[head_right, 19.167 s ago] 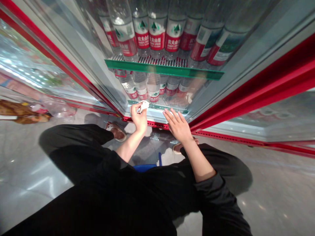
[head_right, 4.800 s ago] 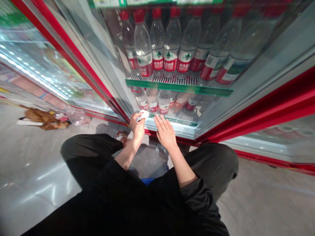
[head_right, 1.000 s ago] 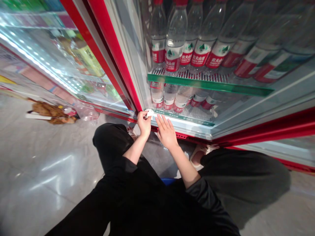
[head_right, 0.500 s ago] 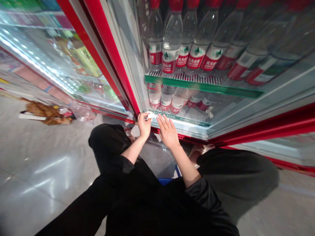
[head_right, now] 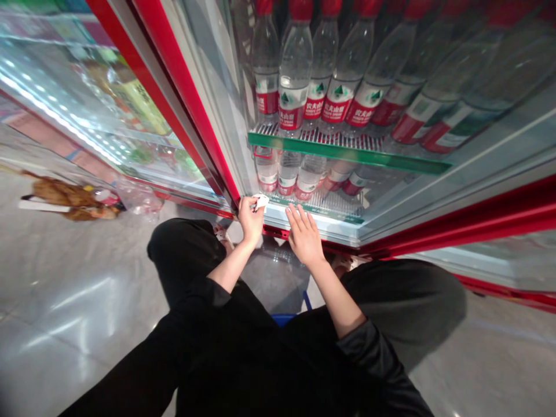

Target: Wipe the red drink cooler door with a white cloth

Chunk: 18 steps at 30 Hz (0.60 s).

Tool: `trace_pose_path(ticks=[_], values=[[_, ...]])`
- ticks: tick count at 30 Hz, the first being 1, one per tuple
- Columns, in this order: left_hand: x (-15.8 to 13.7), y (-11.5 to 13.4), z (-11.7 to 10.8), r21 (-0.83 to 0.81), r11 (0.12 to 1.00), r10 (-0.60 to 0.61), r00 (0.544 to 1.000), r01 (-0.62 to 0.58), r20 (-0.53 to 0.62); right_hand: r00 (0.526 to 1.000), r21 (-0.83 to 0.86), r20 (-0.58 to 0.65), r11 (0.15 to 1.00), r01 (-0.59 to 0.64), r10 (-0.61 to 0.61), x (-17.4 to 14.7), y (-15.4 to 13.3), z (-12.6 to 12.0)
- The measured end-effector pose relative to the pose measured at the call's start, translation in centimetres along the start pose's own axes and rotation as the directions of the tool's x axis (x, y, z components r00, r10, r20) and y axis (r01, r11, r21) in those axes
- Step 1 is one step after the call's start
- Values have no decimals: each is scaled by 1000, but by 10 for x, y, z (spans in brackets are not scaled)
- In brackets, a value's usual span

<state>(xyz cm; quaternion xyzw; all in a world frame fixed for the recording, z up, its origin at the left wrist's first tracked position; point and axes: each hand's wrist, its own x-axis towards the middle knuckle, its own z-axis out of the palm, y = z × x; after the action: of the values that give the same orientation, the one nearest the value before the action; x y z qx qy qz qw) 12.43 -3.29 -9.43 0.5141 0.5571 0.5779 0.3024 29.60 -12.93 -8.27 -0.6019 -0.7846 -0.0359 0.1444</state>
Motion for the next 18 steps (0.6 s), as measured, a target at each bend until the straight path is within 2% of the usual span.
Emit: trace_pose_path(ticks=[3,9,15,18], values=[[5,6,1,-27,999,40,999,-39,31,999,0,9,1000,31,-31,2,1,-6],[10,-2,-4,28,995,-88,982,94,-167,974,-14,110,979,202,-200,-2,26,-29],[-12,2,9,29,997,-63,996,65,-68,924,7,176,939,344,-339,-6,41,-31],[-7,10,9,34,999,-29,998,31,-61,927,24,152,939,344,-343,-5,47,-29]])
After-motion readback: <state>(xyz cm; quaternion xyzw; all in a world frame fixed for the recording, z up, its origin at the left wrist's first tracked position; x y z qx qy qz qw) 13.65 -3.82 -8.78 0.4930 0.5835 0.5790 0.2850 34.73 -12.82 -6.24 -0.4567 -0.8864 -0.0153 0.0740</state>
